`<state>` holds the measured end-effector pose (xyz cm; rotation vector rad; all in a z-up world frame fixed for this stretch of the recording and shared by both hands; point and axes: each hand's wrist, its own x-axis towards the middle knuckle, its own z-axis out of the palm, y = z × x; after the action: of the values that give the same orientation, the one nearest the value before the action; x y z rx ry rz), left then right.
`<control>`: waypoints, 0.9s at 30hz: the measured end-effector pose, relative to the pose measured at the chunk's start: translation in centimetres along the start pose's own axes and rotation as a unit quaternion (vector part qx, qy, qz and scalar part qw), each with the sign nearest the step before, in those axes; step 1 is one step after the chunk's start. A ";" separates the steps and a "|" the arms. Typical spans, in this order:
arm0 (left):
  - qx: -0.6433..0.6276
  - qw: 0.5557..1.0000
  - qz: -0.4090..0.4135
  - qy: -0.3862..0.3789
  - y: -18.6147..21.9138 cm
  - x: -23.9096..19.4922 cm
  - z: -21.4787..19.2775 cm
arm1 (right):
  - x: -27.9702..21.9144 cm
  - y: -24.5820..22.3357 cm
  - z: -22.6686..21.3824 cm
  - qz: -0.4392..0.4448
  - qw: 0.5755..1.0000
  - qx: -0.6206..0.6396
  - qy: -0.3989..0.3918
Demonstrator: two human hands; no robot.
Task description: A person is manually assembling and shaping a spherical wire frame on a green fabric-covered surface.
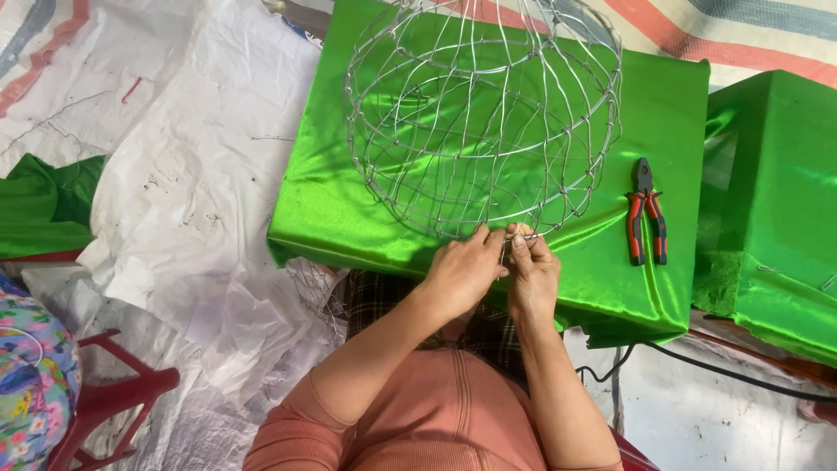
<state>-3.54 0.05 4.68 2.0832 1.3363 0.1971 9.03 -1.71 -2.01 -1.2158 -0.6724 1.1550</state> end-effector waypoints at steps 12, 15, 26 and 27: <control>0.108 0.980 0.022 0.163 -0.4 0.4 3.2 | -0.5 -0.9 0.4 -0.002 1.000 0.011 0.003; 0.093 0.984 0.021 0.148 -0.8 0.3 3.1 | -0.3 0.0 -0.3 0.005 1.000 0.015 0.010; 0.008 0.991 0.025 0.131 2.0 -2.1 -1.9 | -2.0 -1.2 -2.3 0.028 0.999 0.035 -0.031; 0.002 0.991 0.024 0.135 2.0 -2.1 -2.0 | -2.3 -1.6 -2.4 0.017 0.999 0.015 -0.038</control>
<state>-3.85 -1.40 7.88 2.1506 1.4428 0.5117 10.96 -4.59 -0.76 -1.1674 -0.6909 1.2411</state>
